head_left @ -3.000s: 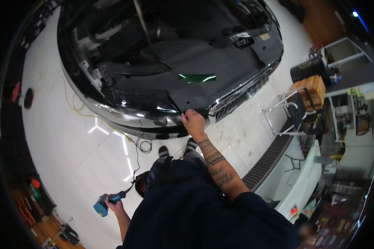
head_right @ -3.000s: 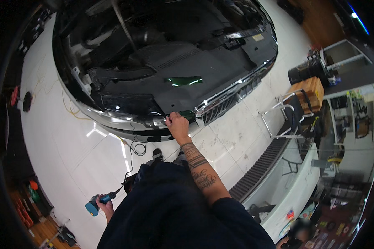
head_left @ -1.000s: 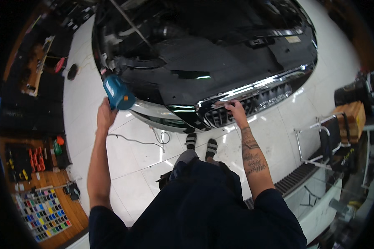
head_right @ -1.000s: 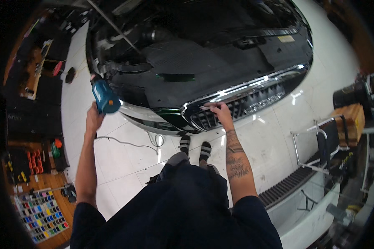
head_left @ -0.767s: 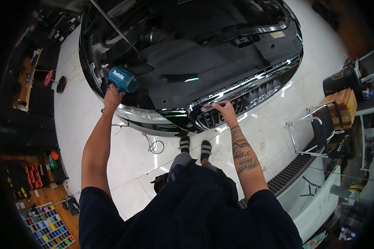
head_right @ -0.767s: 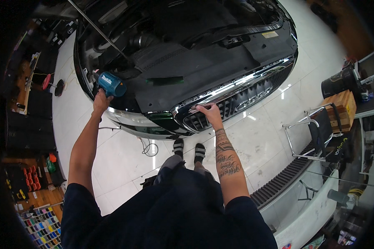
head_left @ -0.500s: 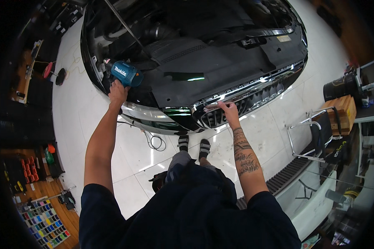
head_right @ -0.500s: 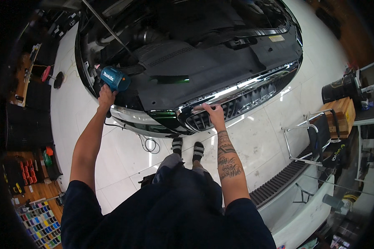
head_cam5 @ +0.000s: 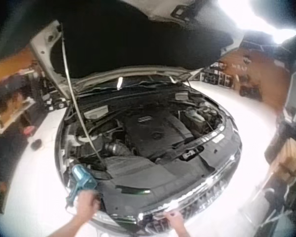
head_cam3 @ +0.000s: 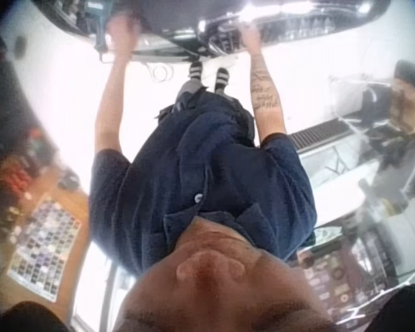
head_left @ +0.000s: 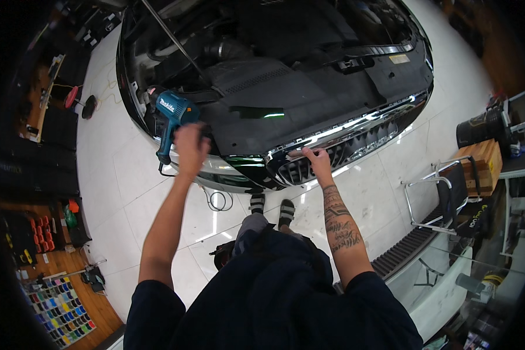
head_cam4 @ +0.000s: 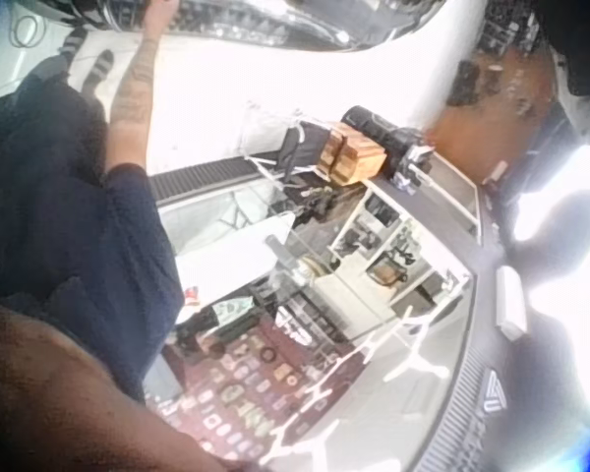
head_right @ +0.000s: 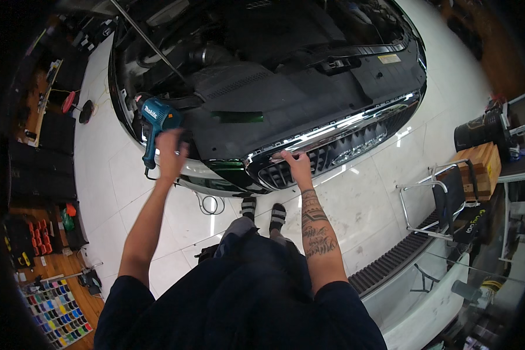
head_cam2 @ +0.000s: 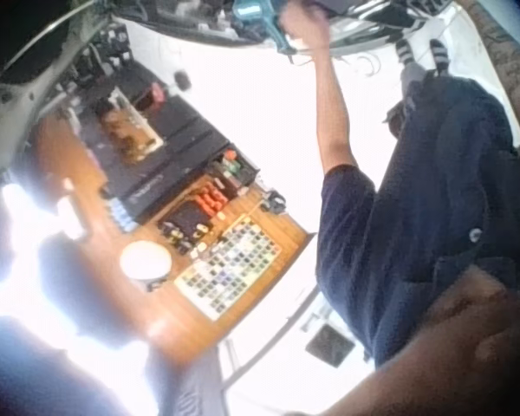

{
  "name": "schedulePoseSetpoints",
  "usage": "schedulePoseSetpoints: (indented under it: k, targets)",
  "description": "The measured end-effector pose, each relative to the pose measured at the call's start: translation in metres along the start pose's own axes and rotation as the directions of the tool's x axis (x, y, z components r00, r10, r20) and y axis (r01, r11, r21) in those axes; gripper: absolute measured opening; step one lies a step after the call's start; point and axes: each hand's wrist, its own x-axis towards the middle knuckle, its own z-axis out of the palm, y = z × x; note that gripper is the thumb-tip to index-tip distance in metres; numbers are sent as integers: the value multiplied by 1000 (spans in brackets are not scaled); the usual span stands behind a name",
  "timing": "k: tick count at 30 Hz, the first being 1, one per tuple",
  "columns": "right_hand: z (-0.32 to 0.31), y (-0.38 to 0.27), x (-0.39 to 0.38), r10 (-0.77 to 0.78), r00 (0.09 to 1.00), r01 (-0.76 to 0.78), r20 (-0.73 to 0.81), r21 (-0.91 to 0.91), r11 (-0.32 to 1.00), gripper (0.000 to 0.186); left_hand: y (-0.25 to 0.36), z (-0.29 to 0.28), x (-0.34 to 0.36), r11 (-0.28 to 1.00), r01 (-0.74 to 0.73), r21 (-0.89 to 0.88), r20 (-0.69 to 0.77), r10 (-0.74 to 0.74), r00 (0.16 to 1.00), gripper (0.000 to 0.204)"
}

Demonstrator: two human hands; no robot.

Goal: The person applies a dark vinyl wrap to the front bumper of a black Audi. They use a squeegee to smooth the film, a heat gun to warm the material, and a knife to trim excess edges around the grille and bumper contours.

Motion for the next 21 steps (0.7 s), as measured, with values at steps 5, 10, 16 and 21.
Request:
schedulePoseSetpoints:
  k: [5,10,16,21]
  targets:
    - [-3,-7,-2,71,996,-72,46,8,997,62,76,30,-33,997,-33,-71,286,52,957,30]
    - [-4,-20,-10,40,999,-40,14,47,998,56,80,37,-46,994,-111,25,286,99,953,26]
    - [-8,-33,-16,63,994,-71,85,103,992,53,95,44,-47,993,-91,76,294,65,953,26]
    - [-12,-30,-13,81,993,-89,84,100,991,52,111,50,-41,979,-35,203,324,-33,945,24]
